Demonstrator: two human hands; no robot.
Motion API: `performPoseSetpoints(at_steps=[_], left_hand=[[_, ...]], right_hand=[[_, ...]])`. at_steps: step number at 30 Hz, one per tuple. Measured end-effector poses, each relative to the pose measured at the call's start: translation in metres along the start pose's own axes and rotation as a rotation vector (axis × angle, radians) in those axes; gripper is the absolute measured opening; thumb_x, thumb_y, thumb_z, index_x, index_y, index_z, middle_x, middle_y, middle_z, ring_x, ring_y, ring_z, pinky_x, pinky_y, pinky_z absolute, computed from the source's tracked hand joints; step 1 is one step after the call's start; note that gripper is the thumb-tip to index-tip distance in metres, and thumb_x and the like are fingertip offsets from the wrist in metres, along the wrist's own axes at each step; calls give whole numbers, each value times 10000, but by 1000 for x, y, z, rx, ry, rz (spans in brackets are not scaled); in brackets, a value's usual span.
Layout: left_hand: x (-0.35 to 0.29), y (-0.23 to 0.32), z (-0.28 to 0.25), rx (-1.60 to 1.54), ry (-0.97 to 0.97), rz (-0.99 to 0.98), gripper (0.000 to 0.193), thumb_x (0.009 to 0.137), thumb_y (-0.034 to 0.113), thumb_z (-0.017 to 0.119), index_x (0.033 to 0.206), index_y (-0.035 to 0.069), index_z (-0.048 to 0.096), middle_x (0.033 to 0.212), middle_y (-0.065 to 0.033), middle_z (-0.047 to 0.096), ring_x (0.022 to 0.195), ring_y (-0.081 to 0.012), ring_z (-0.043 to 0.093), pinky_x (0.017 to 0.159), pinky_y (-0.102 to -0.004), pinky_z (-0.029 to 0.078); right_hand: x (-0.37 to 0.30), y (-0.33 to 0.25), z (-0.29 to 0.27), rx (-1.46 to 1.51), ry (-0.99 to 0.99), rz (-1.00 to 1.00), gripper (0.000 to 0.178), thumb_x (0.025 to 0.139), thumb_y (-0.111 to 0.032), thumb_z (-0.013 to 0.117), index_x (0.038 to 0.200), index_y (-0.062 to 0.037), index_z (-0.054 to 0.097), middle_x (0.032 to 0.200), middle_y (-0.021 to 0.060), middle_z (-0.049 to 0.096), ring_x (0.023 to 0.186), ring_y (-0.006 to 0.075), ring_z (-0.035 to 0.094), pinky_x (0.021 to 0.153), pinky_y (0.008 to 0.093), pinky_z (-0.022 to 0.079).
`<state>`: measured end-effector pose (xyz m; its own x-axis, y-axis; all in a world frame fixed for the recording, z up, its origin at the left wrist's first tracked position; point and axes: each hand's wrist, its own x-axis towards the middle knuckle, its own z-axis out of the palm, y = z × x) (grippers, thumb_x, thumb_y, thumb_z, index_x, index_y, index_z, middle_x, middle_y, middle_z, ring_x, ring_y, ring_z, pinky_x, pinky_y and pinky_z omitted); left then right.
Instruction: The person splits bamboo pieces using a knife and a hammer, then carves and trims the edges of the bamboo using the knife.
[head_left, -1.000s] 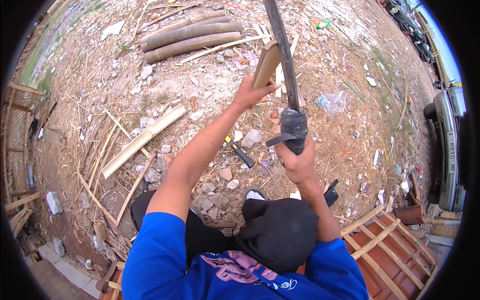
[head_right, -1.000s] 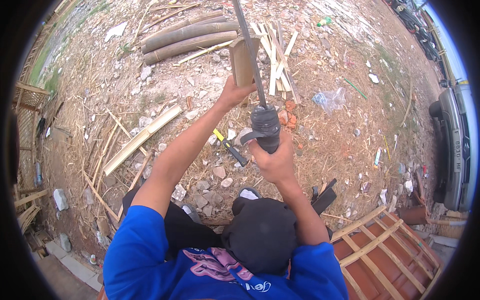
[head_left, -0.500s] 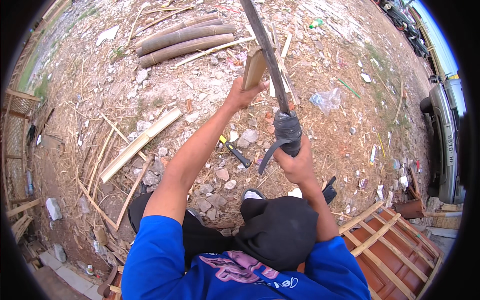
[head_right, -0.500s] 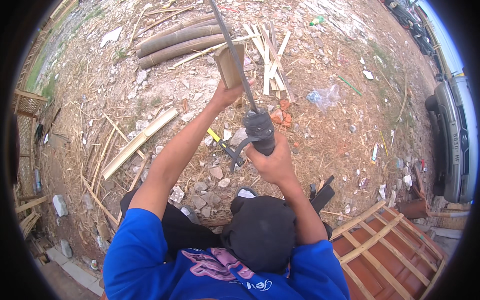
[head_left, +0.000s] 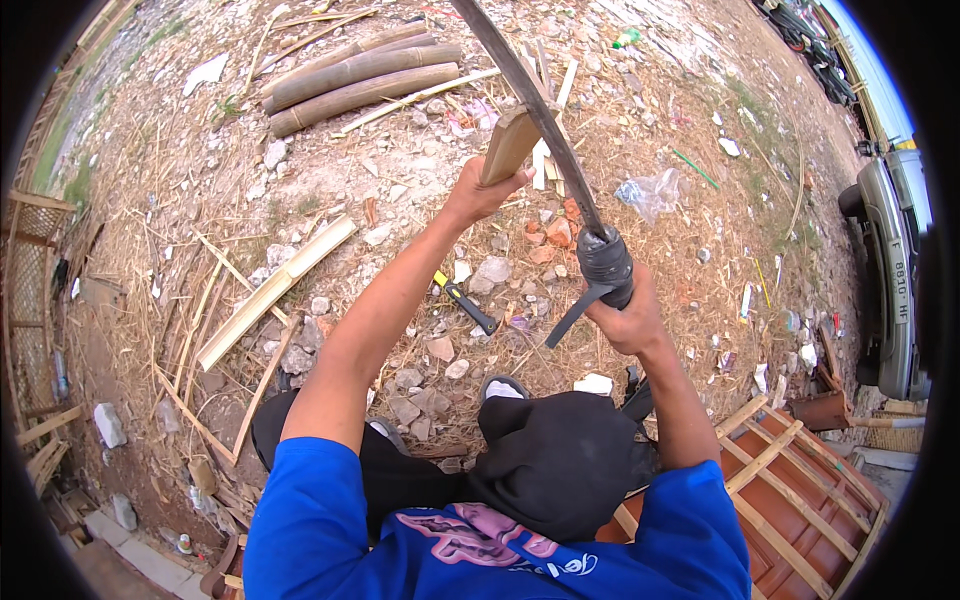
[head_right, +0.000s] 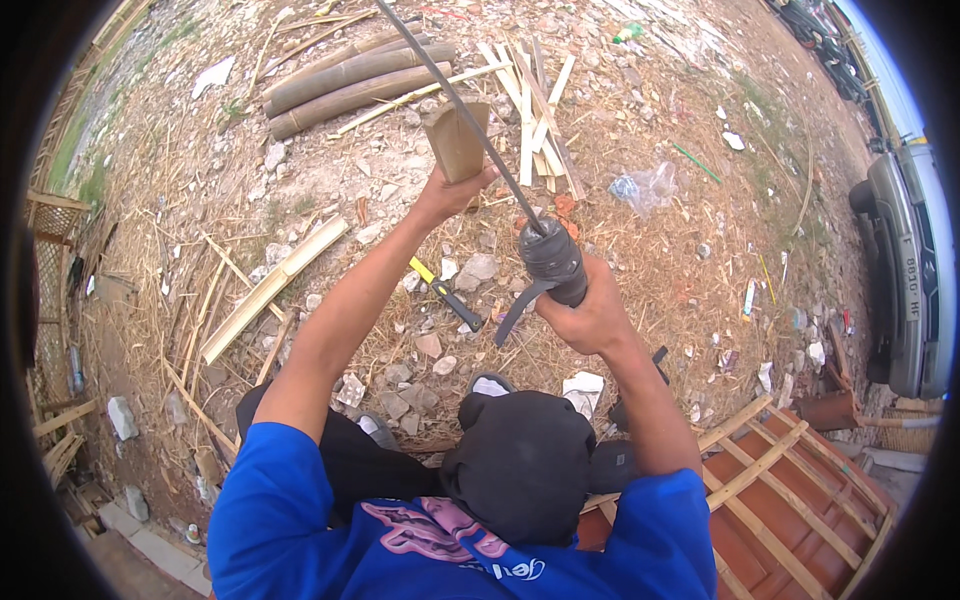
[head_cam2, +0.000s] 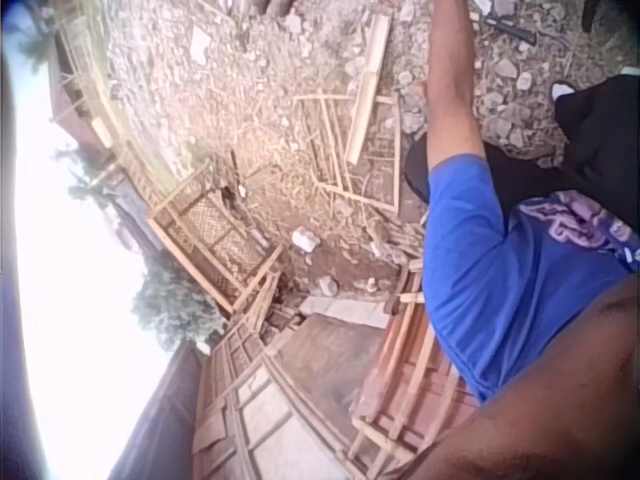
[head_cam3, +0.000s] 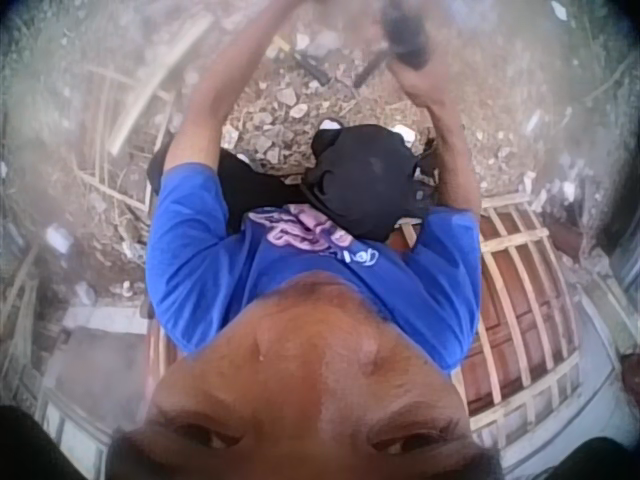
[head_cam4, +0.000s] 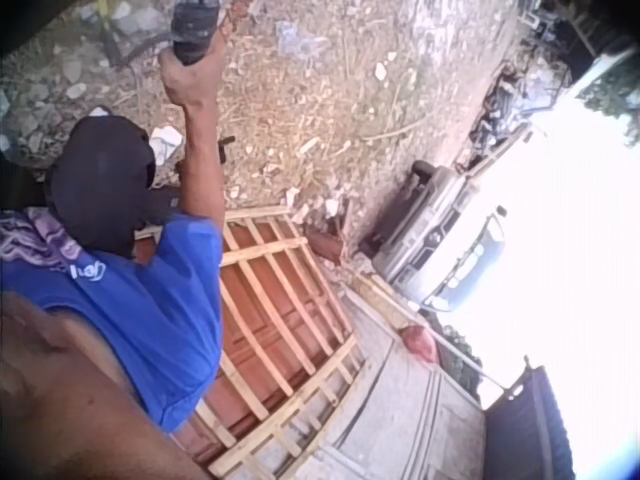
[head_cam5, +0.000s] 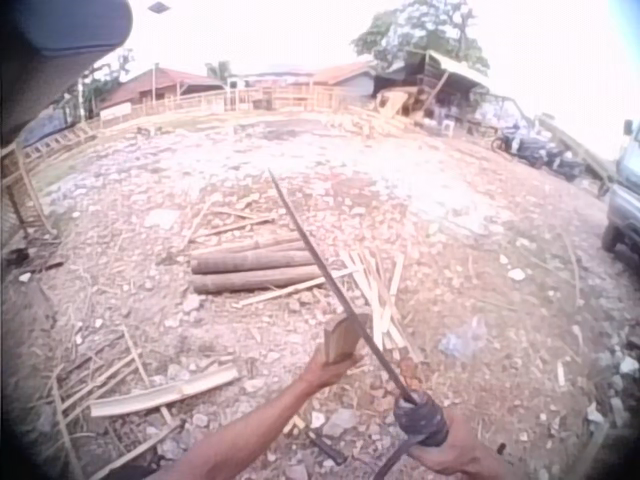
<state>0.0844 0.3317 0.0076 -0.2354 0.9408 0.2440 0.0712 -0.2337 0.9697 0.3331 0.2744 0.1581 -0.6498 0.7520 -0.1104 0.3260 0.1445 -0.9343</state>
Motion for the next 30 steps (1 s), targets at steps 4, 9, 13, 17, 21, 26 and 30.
performPoseSetpoints(at_steps=[4, 9, 13, 17, 21, 26, 30], left_hand=[[4, -2, 6, 8, 25, -30, 350, 889, 286, 740, 684, 55, 575, 586, 50, 483, 536, -66, 429, 491, -286, 356], [5, -3, 6, -82, 56, -4, 304, 889, 260, 738, 714, 56, 596, 594, 44, 496, 534, -66, 433, 487, -278, 363], [0, -8, 7, 5, 51, 63, 293, 889, 253, 739, 741, 40, 602, 606, 38, 510, 549, -69, 459, 495, -285, 382], [-4, -11, 0, 29, 61, 106, 276, 889, 247, 738, 766, 27, 626, 619, 29, 542, 565, -70, 487, 507, -287, 397], [20, 30, 10, 34, 112, 202, 292, 884, 270, 738, 753, 18, 669, 597, 25, 567, 564, -52, 506, 508, -277, 401], [33, 95, 9, 111, -38, 77, 309, 857, 321, 761, 810, 23, 693, 644, 5, 601, 608, -81, 543, 553, -271, 432], [-12, 4, -19, 289, -179, -60, 495, 789, 354, 816, 1122, 32, 641, 995, -107, 695, 947, -201, 658, 854, -351, 513]], right_hand=[[1, -6, 4, 87, 16, 16, 215, 773, -71, 679, 947, -12, 568, 763, 6, 594, 693, 89, 558, 632, 268, 460], [-14, -23, 20, 87, 26, 121, 311, 807, -68, 674, 1057, -4, 501, 791, 37, 602, 691, 90, 569, 618, 269, 473], [-32, -37, 33, 187, 104, 147, 103, 777, -86, 653, 839, -22, 602, 711, -29, 570, 670, 68, 503, 618, 278, 428], [-34, -39, 37, 143, 86, 89, 124, 796, -87, 649, 896, -24, 612, 746, -22, 598, 690, 68, 533, 646, 274, 445], [-40, -49, 29, 124, 193, 112, 163, 799, -82, 696, 913, -18, 597, 745, 0, 601, 714, 90, 572, 679, 265, 464], [-42, -84, 22, 304, 289, -46, 159, 812, 16, 599, 930, -27, 502, 640, -25, 476, 501, 45, 402, 479, 225, 315], [-1, -33, 32, 393, 184, 183, 154, 816, -35, 633, 907, -35, 509, 576, -31, 444, 491, 48, 396, 463, 233, 295]])
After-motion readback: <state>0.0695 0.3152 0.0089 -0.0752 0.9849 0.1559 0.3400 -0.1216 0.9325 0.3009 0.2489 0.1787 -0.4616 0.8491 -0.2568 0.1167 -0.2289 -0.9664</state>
